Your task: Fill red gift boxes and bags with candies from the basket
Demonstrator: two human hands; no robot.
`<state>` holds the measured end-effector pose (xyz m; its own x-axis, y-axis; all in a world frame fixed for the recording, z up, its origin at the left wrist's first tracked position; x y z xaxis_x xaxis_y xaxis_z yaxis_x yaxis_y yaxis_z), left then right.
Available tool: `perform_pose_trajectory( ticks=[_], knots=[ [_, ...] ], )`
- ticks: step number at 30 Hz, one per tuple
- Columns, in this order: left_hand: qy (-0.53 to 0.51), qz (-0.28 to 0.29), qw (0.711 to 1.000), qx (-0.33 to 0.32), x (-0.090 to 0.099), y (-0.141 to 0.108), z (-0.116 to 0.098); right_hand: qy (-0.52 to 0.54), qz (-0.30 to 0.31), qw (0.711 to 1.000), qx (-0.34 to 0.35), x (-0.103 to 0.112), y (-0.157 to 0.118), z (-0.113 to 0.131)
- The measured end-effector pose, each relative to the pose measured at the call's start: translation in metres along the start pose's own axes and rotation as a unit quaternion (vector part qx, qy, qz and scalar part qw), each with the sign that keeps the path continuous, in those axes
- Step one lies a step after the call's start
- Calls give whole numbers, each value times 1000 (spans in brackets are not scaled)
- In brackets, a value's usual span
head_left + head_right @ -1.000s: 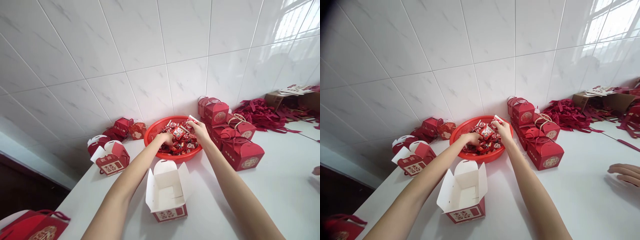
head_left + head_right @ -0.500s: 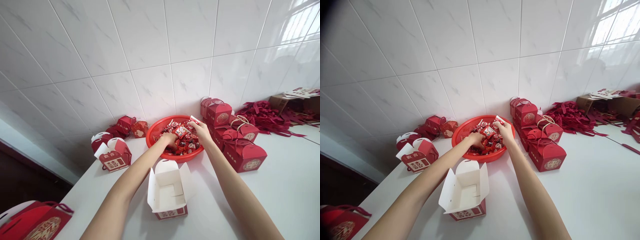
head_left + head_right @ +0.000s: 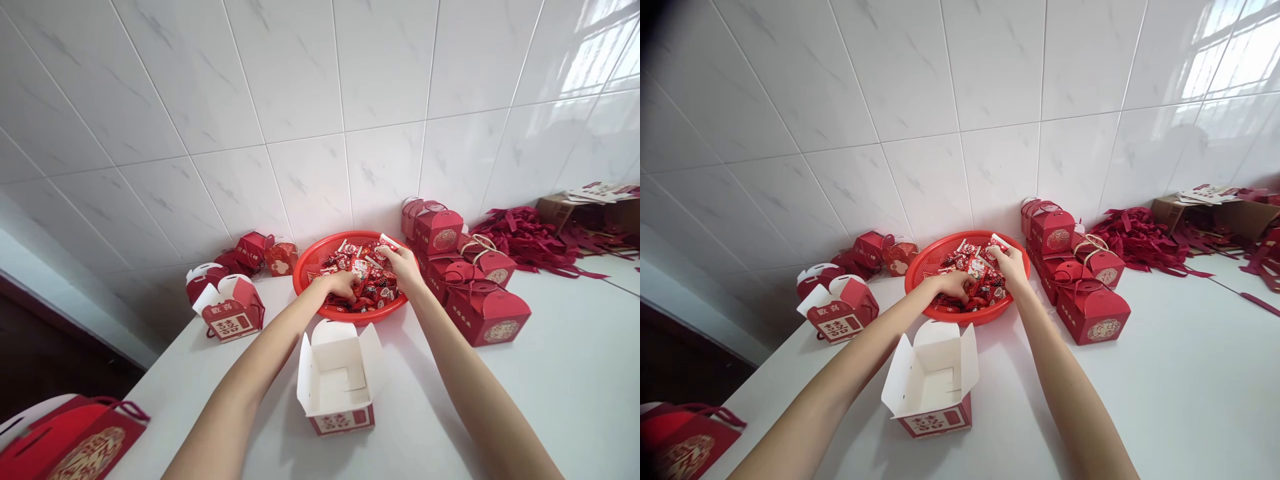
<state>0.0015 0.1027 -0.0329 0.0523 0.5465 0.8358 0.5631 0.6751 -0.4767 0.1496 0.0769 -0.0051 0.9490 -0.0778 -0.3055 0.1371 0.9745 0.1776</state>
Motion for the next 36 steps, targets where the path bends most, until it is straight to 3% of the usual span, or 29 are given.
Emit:
perform_pose_trajectory(
  ticks=[6, 13, 20, 24, 27, 32, 36],
  knots=[
    [-100, 64, 990, -72, -8, -2, -10, -4, -1, 1000, 1, 0, 1, -1],
    [-90, 116, 985, -87, -14, 5, -14, -4, 4, 1000, 6, 0, 2, -1],
    [-95, 130, 984, -81, -19, 6, -17, -1, 8, 1000, 5, 0, 4, -3],
    [-153, 102, 979, -88, -14, 5, -13, 2, 7, 1000, 5, 0, 4, -4],
    [-275, 69, 951, -122, -4, 0, -12, 6, 5, 1000, 7, 0, 4, -3],
    [-392, -85, 907, -125, 27, -9, -3, 7, -2, 1000, 7, 1, 4, -2],
    [-358, -164, 916, -81, 38, -15, 4, 6, -8, 1000, 7, 3, 4, -2]
  ],
)
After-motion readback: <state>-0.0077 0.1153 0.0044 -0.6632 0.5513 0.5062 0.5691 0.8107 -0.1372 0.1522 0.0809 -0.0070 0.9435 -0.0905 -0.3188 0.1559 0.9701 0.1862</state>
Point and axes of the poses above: each hand's wrist, its own y-axis towards the middle knuckle, its own x-axis out of the back of the hand, z = x × y, the point moved 7 cm from there along y, towards the middle knuckle, and after that the axes turned 8 degrees about z, right-handed, at the moved point
